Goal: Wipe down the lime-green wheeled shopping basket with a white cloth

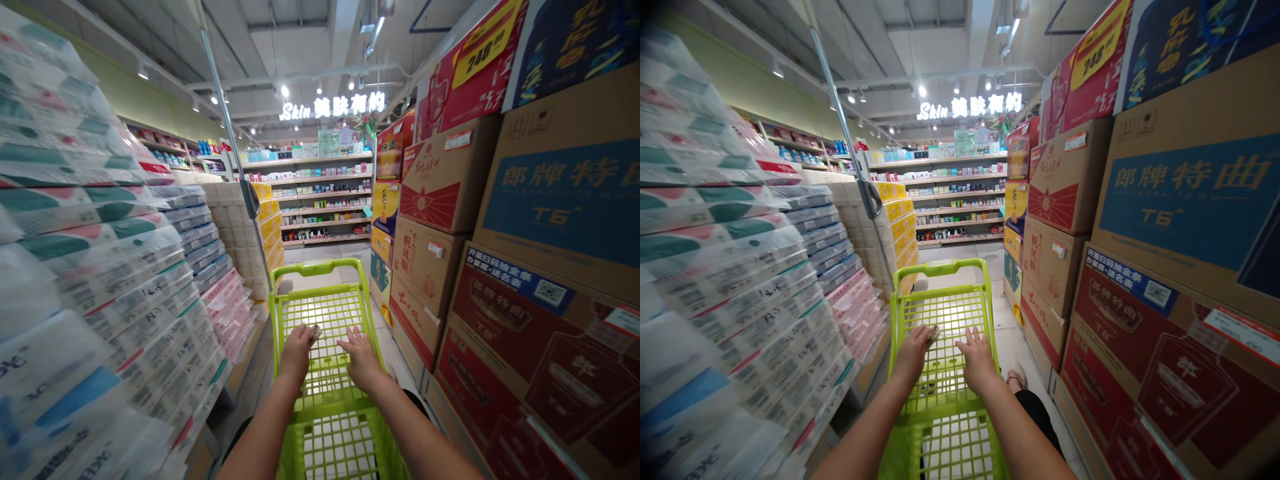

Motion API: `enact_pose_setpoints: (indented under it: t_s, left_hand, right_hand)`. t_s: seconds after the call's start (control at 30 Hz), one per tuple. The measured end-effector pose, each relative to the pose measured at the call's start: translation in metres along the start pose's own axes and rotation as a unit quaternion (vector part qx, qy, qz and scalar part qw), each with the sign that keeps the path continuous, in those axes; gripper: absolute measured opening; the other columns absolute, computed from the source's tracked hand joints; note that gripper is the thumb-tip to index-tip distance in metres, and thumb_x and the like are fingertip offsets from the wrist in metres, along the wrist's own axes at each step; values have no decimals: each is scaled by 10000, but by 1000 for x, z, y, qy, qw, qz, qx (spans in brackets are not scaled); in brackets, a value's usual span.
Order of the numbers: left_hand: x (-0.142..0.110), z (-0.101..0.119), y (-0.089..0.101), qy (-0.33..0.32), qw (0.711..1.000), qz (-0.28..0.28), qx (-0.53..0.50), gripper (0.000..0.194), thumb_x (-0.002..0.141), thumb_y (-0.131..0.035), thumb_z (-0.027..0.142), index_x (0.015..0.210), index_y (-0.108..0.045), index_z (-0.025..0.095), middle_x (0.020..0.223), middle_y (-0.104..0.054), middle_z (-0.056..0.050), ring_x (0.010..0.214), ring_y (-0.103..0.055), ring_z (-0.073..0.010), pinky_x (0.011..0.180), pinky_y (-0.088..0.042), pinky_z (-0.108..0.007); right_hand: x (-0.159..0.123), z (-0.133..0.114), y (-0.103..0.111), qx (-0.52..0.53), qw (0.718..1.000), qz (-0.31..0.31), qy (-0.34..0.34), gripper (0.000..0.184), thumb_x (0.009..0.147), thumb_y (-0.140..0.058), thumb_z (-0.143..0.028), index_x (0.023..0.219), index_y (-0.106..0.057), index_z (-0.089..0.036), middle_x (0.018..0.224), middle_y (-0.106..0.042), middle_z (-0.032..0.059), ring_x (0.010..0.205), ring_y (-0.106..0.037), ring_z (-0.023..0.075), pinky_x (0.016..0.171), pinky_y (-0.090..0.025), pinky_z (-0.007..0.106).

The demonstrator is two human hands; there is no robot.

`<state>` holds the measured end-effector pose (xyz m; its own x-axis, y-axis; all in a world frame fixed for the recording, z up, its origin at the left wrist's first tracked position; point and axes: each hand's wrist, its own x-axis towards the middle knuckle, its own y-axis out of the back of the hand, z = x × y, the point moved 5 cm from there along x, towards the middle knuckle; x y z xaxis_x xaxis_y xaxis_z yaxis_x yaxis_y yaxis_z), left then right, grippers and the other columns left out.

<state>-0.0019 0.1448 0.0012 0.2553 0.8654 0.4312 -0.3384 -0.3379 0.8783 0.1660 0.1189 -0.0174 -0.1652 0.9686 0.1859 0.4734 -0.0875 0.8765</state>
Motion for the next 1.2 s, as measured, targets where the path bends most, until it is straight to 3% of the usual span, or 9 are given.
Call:
enact_pose_setpoints:
  t_s: [0.07,0.2,0.4,0.57,0.73,0.9,1.07,1.2]
  left_hand:
    - [0,-1,1,13,1000,-1,2,429,863,-459,53,1239,-595,207,1331,-580,-106,1258,-519,-225,1074,-418,-434]
    - [-5,15,-1,-93,994,-56,-30,486,838,-462,30,1249,-592,254,1347,-576,-60,1289,-490,-209,1087,-407,-426]
    - [-2,-5,14,49,997,-54,5,455,872,-441,81,1292,-565,206,1381,-543,-96,1304,-473,-215,1097,-376,-379]
    - [-14,13,4,-90,991,-85,-51,486,833,-479,48,1250,-599,266,1370,-562,-35,1303,-472,-189,1112,-361,-373]
    - [-14,1,14,11,999,-29,-14,498,836,-442,22,1274,-582,213,1368,-553,-108,1285,-496,-240,1062,-417,-433]
    - [-20,18,9,-109,992,-47,-39,459,843,-496,38,1230,-607,258,1336,-585,-53,1272,-505,-212,1075,-414,-399]
    - [-19,1,12,11,1000,10,-19,424,866,-463,43,1250,-586,176,1343,-563,-127,1277,-500,-240,1074,-414,-442]
    - [-26,14,4,-99,994,-22,-41,419,875,-468,57,1230,-599,238,1337,-576,-56,1282,-489,-190,1077,-419,-377]
  right_hand:
    - [0,-1,0,-1,1000,-4,2,807,591,-494,118,1307,-576,-243,1527,-306,119,1444,-176,300,1170,-154,503]
    - [0,-1,0,-7,1000,-7,1,808,591,-498,116,1313,-570,-240,1529,-304,120,1444,-175,303,1173,-146,504]
    - [0,0,-2,-7,1000,-1,-2,815,591,-483,117,1313,-570,-251,1526,-317,101,1446,-173,291,1177,-149,490]
    - [0,0,-2,3,1000,5,-4,775,601,-491,105,1285,-596,-244,1530,-301,110,1446,-163,301,1175,-142,498]
    - [-5,-2,4,13,1000,5,-3,767,610,-481,110,1284,-595,-237,1531,-304,98,1449,-162,283,1179,-133,494]
    - [-8,-2,8,0,1000,0,-4,765,624,-472,111,1297,-583,-235,1522,-327,99,1449,-173,278,1175,-147,499]
    - [-9,0,8,1,1000,-9,-13,790,613,-474,114,1319,-562,-229,1538,-294,91,1453,-155,281,1178,-139,493]
    - [-9,-1,8,0,1000,-11,-5,766,634,-479,107,1317,-563,-230,1535,-306,87,1454,-163,272,1179,-121,495]
